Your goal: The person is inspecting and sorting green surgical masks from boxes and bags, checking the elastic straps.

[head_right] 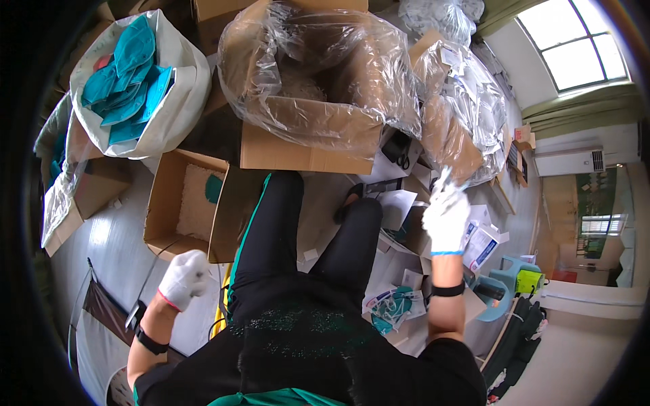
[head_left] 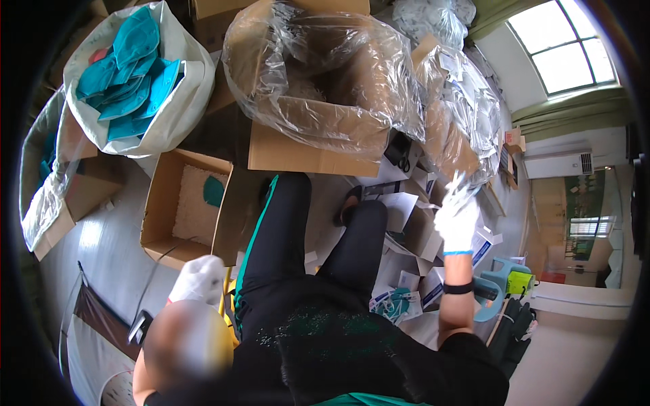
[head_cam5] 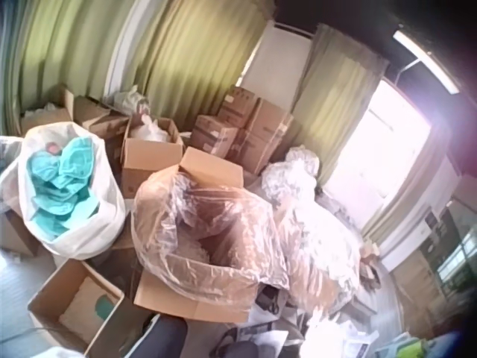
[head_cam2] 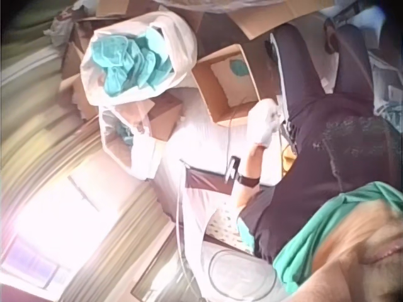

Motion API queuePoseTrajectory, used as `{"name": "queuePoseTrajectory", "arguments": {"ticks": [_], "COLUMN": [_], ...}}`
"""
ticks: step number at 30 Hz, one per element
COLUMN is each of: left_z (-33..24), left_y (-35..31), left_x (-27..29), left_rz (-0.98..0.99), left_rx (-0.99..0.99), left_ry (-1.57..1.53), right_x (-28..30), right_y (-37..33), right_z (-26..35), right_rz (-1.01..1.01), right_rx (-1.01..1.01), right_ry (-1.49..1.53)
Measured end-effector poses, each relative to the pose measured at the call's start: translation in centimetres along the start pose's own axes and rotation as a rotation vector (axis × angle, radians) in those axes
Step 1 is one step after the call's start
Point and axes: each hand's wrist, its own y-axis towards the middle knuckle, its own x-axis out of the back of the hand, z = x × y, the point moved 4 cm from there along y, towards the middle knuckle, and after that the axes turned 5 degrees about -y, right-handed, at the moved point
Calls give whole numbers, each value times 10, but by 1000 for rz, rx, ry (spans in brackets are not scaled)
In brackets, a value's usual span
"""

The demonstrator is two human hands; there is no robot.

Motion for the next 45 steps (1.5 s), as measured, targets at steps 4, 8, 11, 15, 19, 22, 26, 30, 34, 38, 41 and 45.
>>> {"name": "queuePoseTrajectory", "arguments": {"ticks": [4,8,11,15,19,22,26,30,34,38,41,45], "left_z": [54,186,210,243,308,285,222,198,161,122,98,91], "left_y": [-6,4,2,-42,-99,-58,-33,9,37,73,91,103], "left_x": [12,45,51,47,59,57,58,29,-2,-32,-53,-75], "left_rz": [-509,-896,-902,-794,-537,-615,-844,-981,-847,-668,-599,-506], "left_rx": [710,578,731,937,419,806,885,755,791,805,818,778], "left_ry": [-872,-1309,-1412,-1227,-937,-499,-439,-615,-502,-314,-174,-26], "right_x": [-103,-213,-228,-138,-70,-28,76,222,274,330,347,333], "right_y": [23,70,145,232,221,161,119,79,48,54,81,115], "right_z": [47,75,46,-48,-74,-68,-63,-80,-127,-201,-235,-228], "right_rz": [-111,-455,68,229,269,-220,-421,-613,-327,-582,-714,-630], "right_rx": [538,1739,1469,1211,909,254,124,10,115,-132,-367,-492], "right_ry": [-541,-1855,-1211,-2250,-1319,-377,-312,-128,-1653,-1074,-977,-1086]}}
